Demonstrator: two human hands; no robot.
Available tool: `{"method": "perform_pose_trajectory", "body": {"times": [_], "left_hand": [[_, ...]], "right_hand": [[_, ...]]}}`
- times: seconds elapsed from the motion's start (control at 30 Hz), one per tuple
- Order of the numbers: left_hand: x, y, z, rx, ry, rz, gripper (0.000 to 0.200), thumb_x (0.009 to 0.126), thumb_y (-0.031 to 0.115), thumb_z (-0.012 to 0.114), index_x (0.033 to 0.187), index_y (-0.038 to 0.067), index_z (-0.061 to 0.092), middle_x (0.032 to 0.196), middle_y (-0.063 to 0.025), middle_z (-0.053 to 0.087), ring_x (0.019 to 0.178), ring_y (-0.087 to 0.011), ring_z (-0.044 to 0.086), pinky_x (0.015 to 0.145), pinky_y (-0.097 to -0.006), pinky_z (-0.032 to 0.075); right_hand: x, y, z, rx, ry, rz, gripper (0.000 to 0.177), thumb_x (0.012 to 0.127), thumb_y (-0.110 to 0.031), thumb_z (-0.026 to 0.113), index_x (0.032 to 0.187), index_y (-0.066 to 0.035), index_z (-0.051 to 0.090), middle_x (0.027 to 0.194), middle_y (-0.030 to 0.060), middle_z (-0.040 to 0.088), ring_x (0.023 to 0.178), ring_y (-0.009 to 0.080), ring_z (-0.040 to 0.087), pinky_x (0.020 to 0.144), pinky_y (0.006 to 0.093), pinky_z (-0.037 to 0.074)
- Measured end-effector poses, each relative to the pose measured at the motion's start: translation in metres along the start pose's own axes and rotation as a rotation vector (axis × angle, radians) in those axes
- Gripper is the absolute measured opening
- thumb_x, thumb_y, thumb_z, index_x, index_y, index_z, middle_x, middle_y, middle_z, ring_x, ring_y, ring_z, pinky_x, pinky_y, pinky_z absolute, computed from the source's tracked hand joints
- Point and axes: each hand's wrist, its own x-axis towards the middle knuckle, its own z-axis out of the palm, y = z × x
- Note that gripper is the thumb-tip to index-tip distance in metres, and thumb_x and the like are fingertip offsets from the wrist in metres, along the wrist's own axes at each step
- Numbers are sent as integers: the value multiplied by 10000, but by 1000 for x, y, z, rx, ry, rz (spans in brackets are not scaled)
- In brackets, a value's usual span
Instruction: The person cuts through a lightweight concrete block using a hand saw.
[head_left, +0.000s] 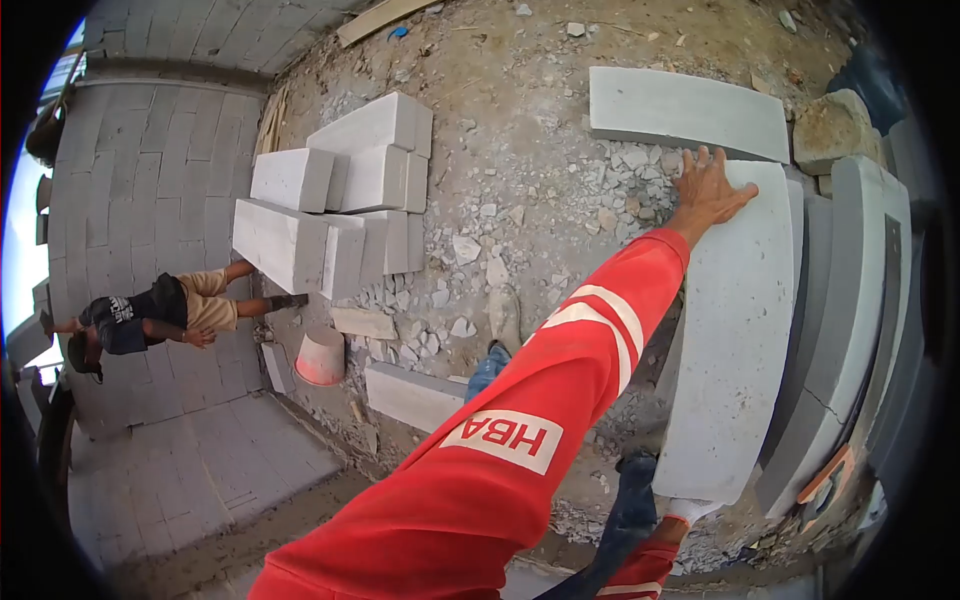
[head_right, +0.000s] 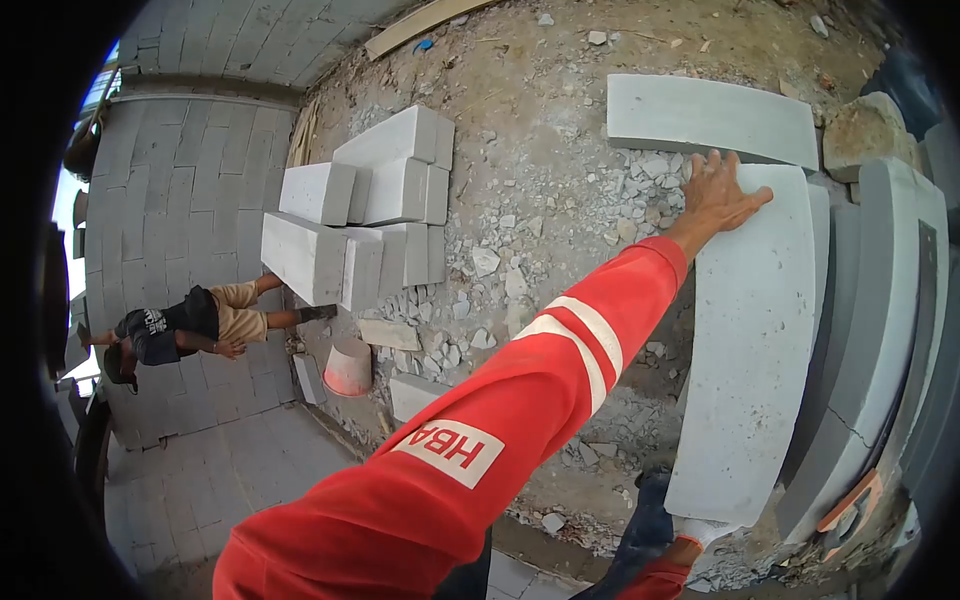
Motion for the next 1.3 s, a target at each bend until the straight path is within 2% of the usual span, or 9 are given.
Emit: {"method": "perform_pose_trajectory", "body": {"times": [0.1,0.2,0.3,0.5,0.73,0.93,1.1,1.17,1.3], "left_hand": [[-65,-67,-57,-78,41,-219,1014,809,625,695,1532,-20,396,1565,-317,377,1471,-527,268,1093,-729,344],[-126,-134,-157,-71,89,-425,1021,825,646,683,1532,-32,398,1564,-366,350,1492,-542,244,1150,-675,311],[-161,-232,-248,-34,192,-545,1027,830,667,672,1524,-42,409,1571,-382,331,1497,-561,227,1174,-656,283],[-190,-339,-501,94,579,-736,960,811,676,665,1462,-10,502,1463,-278,516,1380,-505,418,1070,-793,247],[-158,-518,-682,30,749,-863,979,803,700,600,1465,-19,527,1525,-250,482,1455,-494,358,1125,-768,204],[-188,-628,-712,13,611,-1031,953,855,751,536,1509,59,496,1550,-250,450,1471,-454,358,1135,-765,195],[-271,-568,-613,131,971,-884,831,963,656,513,1591,131,365,1645,-254,276,1554,-437,156,1156,-764,84],[-297,-580,-552,109,973,-945,753,1007,649,446,1614,218,337,1664,-223,259,1567,-430,129,1166,-745,73],[-305,-547,-521,380,892,-898,703,1036,581,445,1617,201,334,1674,-198,262,1573,-423,123,1186,-712,69]], "right_hand": [[-49,-11,-8,-109,41,33,772,993,-695,383,1549,-163,442,1581,85,448,1428,354,430,1158,544,390],[-88,-21,-4,-272,-144,-31,773,998,-708,383,1538,-160,454,1571,87,459,1408,352,447,1144,536,406],[-148,12,73,-353,-210,51,777,998,-713,387,1538,-159,455,1567,87,464,1401,351,455,1143,533,408],[-234,154,282,-444,-459,270,828,985,-752,377,1540,-141,444,1562,81,470,1394,345,463,1148,519,409],[-306,356,487,-495,-770,327,834,1005,-751,315,1557,-135,422,1581,95,456,1412,357,450,1174,519,381],[-318,436,550,-648,-853,252,856,1006,-763,274,1564,-129,410,1572,123,459,1400,358,470,1167,514,396],[-358,430,576,-752,-825,152,843,1019,-744,232,1566,-128,407,1561,122,476,1403,358,475,1163,499,411],[-347,454,577,-740,-888,153,845,1019,-742,217,1587,-138,382,1593,105,442,1431,366,439,1189,511,369],[-414,541,586,-588,-962,354,909,993,-785,187,1574,-118,399,1568,132,469,1402,389,466,1177,526,377]]}}
